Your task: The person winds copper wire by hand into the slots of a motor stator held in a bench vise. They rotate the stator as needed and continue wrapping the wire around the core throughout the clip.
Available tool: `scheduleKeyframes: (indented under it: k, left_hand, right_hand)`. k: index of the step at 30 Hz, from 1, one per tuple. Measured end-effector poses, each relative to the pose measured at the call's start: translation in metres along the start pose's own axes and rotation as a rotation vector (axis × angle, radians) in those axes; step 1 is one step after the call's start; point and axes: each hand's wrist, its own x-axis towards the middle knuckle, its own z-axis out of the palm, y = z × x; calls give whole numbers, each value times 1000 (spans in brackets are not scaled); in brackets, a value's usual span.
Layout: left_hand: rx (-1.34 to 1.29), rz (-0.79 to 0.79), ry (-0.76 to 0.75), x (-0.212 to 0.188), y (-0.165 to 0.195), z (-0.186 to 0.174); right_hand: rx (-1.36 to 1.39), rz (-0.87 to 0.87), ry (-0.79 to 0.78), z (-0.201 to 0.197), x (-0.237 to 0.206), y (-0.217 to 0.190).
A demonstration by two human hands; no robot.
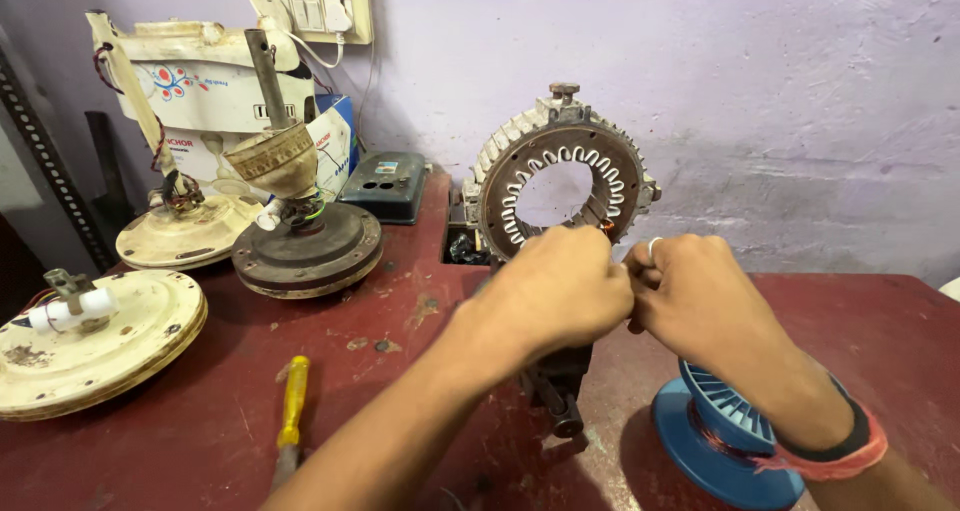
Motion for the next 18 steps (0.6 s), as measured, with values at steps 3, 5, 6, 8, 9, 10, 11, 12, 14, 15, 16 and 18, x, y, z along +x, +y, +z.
scheduleKeyframes:
  k: [3, 5, 6, 8, 9, 10, 11, 12, 14, 15, 16, 18]
  left_hand:
    - [-57, 3, 113, 6, -11, 26]
    - [-82, -6, 188, 8, -15, 38]
    - [-79, -9, 222, 8, -15, 43]
    - [-64, 15, 251, 8, -16, 48]
    - [-52, 40, 245, 7, -17, 49]
    - [-41, 65, 237, 7, -16, 50]
    - [-41, 80, 254, 7, -16, 51]
    - [-40, 95, 271, 8, -16, 50]
    - [-32, 101, 276, 8, -16, 49]
    - [-27, 92, 262, 7, -16, 49]
    - [-22, 84, 251, 7, -16, 49]
    - [-23, 78, 207, 5, -16, 49]
  right_hand:
    - [-20, 103, -96, -5, 3, 1]
    - [-32, 177, -141, -10, 3, 1]
    - [-38, 214, -164, -12, 4, 1]
    - [57, 215, -252, -17, 4, 4]
    - [104, 217, -297, -18, 4, 6]
    - [90, 207, -348, -22, 6, 10]
    - [77, 197, -398, -29, 10, 14]
    - [64, 186, -449, -35, 15, 19]
    - [270, 230, -183, -45, 25, 29]
    - [371, 252, -48, -46, 30, 33]
    - [475, 208, -32, -42, 35, 36]
    - [688, 119, -7, -32, 44, 41]
